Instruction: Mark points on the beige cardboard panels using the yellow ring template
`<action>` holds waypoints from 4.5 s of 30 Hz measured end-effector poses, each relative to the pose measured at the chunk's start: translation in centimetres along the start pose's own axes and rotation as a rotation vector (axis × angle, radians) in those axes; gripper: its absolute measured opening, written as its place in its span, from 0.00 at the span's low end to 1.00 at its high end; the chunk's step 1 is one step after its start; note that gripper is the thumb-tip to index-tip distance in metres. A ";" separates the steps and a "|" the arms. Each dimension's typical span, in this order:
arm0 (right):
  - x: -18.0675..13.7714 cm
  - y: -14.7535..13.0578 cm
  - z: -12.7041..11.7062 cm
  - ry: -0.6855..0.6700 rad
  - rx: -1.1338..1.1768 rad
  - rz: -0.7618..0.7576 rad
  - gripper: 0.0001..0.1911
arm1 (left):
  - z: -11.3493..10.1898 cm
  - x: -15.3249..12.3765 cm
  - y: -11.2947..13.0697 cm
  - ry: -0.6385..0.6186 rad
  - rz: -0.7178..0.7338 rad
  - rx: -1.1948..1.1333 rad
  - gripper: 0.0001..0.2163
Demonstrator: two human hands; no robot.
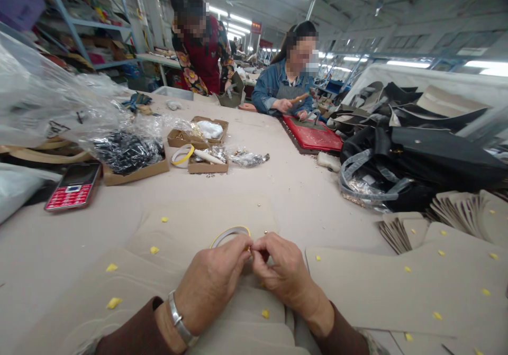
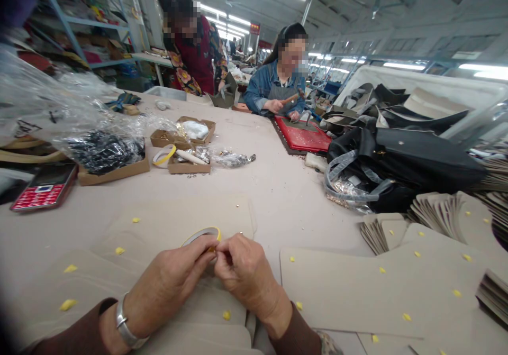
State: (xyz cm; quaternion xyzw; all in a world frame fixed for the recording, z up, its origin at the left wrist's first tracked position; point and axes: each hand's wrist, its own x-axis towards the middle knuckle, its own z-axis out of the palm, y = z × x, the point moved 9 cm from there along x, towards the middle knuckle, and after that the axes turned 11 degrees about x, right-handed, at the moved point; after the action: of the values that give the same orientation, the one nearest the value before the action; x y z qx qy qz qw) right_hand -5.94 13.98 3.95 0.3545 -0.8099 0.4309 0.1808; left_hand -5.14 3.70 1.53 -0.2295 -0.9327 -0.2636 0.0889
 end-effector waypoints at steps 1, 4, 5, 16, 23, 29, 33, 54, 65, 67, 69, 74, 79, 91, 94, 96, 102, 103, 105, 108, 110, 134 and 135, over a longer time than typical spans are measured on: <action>0.0 0.1 -0.1 0.010 0.008 0.014 0.08 | 0.0 0.1 0.0 0.000 -0.006 -0.003 0.07; -0.2 1.1 -0.2 0.032 0.095 0.180 0.07 | -0.2 0.4 0.1 0.020 0.006 0.026 0.08; -0.3 1.8 -0.1 0.039 0.145 0.278 0.06 | -0.3 0.5 0.2 0.035 0.021 0.036 0.09; -2.0 10.5 -0.9 0.122 0.450 0.944 0.14 | -1.7 -0.1 1.0 0.238 0.098 0.246 0.05; -2.1 12.9 -0.7 -0.077 0.413 0.980 0.14 | 2.4 1.1 -1.5 -0.278 -0.058 0.550 0.08; -1.7 12.7 0.1 -0.155 0.263 0.914 0.09 | 2.7 1.2 -1.5 -0.319 -0.056 0.561 0.10; -0.9 11.9 -0.3 -0.188 0.141 0.842 0.07 | 2.8 1.1 -1.8 -0.317 -0.068 0.559 0.11; -2.3 11.7 -1.5 -0.093 0.135 0.815 0.12 | 2.8 2.6 -2.8 -0.271 -0.037 0.539 0.09; -1.3 11.3 -1.3 -0.128 0.030 0.790 0.11 | 2.8 3.0 -2.5 -0.275 -0.029 0.583 0.10; -1.5 11.6 -1.1 -0.123 0.054 0.811 0.12 | 2.9 3.0 -2.6 -0.284 -0.031 0.585 0.11; -1.8 12.0 -0.9 -0.125 0.109 0.847 0.13 | 3.0 3.0 -2.7 -0.296 -0.030 0.584 0.12; -2.4 12.5 -0.6 -0.165 0.260 0.929 0.15 | 3.0 3.1 -2.6 -0.316 -0.030 0.580 0.13; -2.1 12.2 -0.3 -0.187 0.223 0.891 0.13 | 3.0 3.0 -2.6 -0.328 -0.041 0.582 0.13; -0.7 11.2 -0.8 -0.183 -0.037 0.742 0.07 | 3.2 3.0 -2.6 -0.308 -0.036 0.572 0.13; -1.4 11.4 -1.1 -0.145 0.018 0.778 0.12 | 3.0 3.1 -2.6 -0.286 -0.024 0.572 0.11; -2.0 11.3 -1.2 -0.119 0.044 0.806 0.13 | 2.8 3.2 -2.5 -0.267 -0.011 0.570 0.11; -1.5 9.4 -0.9 -0.130 -0.136 0.708 0.12 | 2.3 3.6 -2.5 -0.219 0.029 0.533 0.09; -1.3 9.2 -0.7 -0.133 -0.170 0.701 0.11 | 2.3 3.6 -2.5 -0.215 0.036 0.520 0.08; -0.9 9.1 -0.3 -0.138 -0.219 0.694 0.10 | 2.1 3.5 -2.4 -0.205 0.050 0.486 0.08; -0.5 8.9 0.2 -0.150 -0.243 0.673 0.08 | 1.5 3.1 -2.3 -0.182 0.075 0.421 0.06; -0.4 8.7 0.3 -0.167 -0.235 0.656 0.08 | 1.0 2.8 -2.2 -0.165 0.088 0.384 0.06; 1.3 1.3 -0.1 -0.056 0.168 0.030 0.07 | -1.1 1.6 -0.2 0.180 0.170 0.190 0.16; 1.2 1.3 0.0 -0.051 0.137 0.008 0.07 | -0.9 1.6 -0.2 0.157 0.165 0.177 0.15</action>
State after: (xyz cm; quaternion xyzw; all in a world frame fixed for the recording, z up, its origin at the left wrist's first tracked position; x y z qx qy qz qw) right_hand -7.68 13.93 3.93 0.3738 -0.7842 0.4768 0.1339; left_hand -6.66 3.66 2.66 -0.2755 -0.9204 -0.1891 0.2028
